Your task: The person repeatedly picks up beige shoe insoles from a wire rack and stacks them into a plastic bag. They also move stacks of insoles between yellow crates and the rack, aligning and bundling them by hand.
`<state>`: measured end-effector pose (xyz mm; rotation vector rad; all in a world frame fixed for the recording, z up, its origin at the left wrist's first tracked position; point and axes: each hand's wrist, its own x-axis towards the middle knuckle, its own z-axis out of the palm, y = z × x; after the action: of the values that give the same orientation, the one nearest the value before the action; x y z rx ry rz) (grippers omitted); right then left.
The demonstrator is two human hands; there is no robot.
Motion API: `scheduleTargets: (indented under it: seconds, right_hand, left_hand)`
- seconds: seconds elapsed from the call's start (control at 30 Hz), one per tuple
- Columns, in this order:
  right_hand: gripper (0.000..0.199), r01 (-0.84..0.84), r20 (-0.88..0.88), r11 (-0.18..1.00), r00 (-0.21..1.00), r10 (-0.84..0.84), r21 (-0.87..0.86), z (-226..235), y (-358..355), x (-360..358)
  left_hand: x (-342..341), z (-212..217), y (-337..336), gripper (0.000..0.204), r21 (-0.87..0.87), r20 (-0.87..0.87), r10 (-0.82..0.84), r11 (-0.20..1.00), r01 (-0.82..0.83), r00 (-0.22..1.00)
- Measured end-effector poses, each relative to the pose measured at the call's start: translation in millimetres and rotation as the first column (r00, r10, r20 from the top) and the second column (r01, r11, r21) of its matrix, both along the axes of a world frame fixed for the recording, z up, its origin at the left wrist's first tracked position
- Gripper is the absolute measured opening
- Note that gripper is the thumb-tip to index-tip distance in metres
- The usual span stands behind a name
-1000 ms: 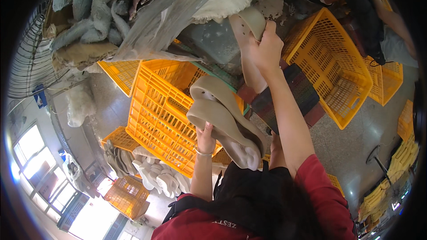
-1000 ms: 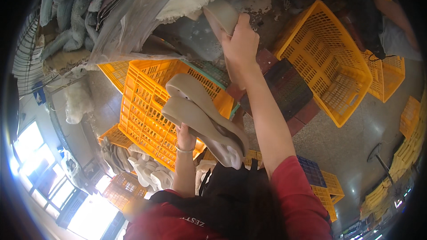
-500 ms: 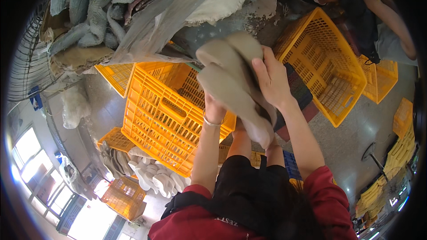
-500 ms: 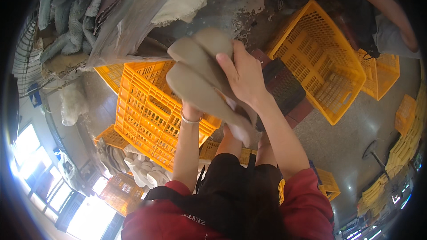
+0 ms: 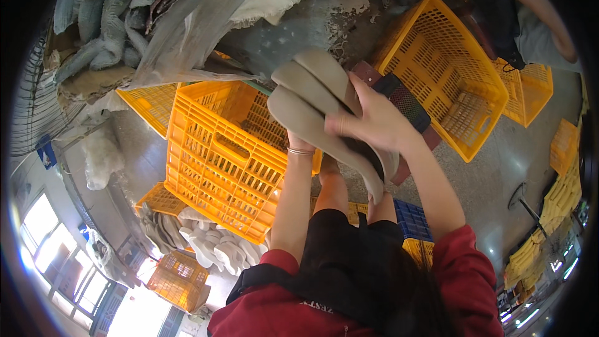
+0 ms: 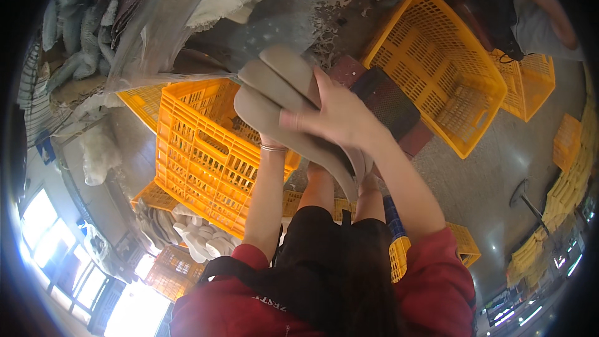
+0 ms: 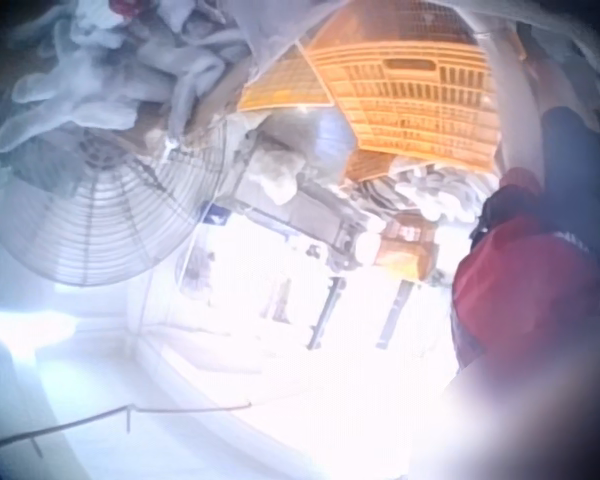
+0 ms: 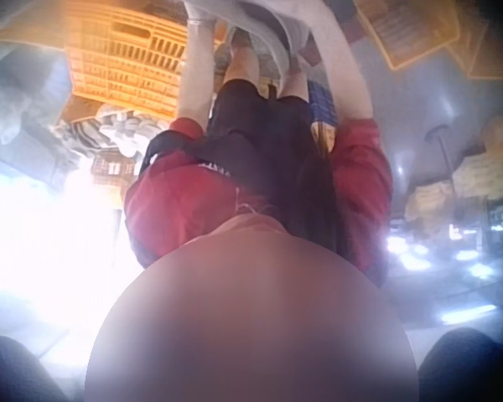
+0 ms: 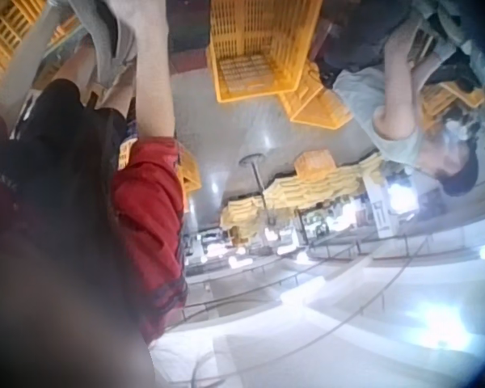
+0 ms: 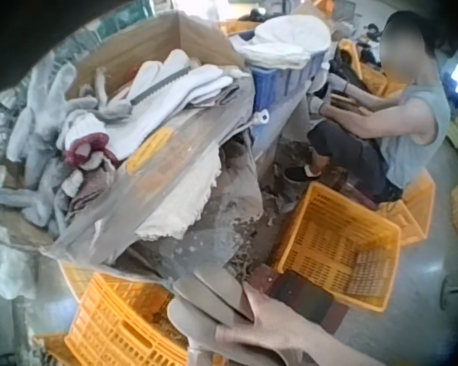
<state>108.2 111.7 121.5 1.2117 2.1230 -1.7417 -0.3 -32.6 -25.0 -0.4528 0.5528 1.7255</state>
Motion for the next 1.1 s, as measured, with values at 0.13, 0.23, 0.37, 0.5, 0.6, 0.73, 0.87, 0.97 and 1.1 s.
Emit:
scheduleTargets:
  seconds: [0.13, 0.23, 0.37, 0.5, 0.6, 0.73, 0.87, 0.97, 1.1]
  right_hand:
    - [0.124, -0.017, 0.098, 0.97, 0.995, -0.007, 0.243, -5.4, -22.5, 24.8]
    - [0.096, 0.273, -0.228, 0.96, 0.94, -0.254, 0.06, -38.5, -18.5, 47.9]
    - [0.072, 0.524, -0.465, 0.809, 0.805, -0.368, 0.267, -71.0, -23.0, 76.2]
    - [0.063, 0.452, -0.653, 0.743, 0.757, -0.028, 0.493, -77.4, -38.7, 74.8]
    - [0.06, 0.358, -0.666, 0.663, 0.687, 0.29, 0.657, -57.7, -44.7, 81.8]
    - [0.061, -0.117, -0.501, 0.914, 0.806, 0.316, 0.387, -16.6, -43.9, 112.3]
    - [0.08, 0.039, -0.411, 0.935, 0.891, -0.192, -0.351, 3.7, -52.4, 114.5]
    - [0.101, 0.101, -0.299, 0.985, 0.944, -0.14, -0.143, -0.5, -58.5, 96.6]
    - [0.102, 0.231, -0.269, 0.943, 0.917, -0.293, -0.24, -10.0, -54.6, 82.2]
  left_hand:
    - [-4.7, 37.3, 22.3, 0.069, -0.069, -0.422, -0.135, 0.991, 0.117, 0.896]
    - [-7.8, 65.5, 24.5, 0.063, 0.178, -0.416, -0.062, 0.973, 0.148, 0.907]
    - [13.4, 81.4, 6.7, 0.064, -0.316, -0.546, -0.341, 0.93, 0.189, 0.765]
    - [65.4, 62.6, -15.2, 0.062, -0.257, -0.17, -0.388, 0.905, 0.339, 0.906]
    - [82.5, 38.6, -24.0, 0.059, 0.073, 0.136, -0.323, 0.946, 0.316, 0.937]
    - [60.7, 17.7, -25.1, 0.057, 0.189, 0.142, -0.369, 0.921, 0.341, 0.918]
    - [30.0, 12.2, -11.3, 0.054, 0.187, 0.031, -0.417, 0.895, 0.404, 0.909]
    - [22.2, 9.7, 1.1, 0.06, 0.132, -0.165, -0.443, 0.876, 0.465, 0.881]
    - [22.1, 5.3, 7.4, 0.066, 0.151, -0.091, -0.362, 0.916, 0.373, 0.928]
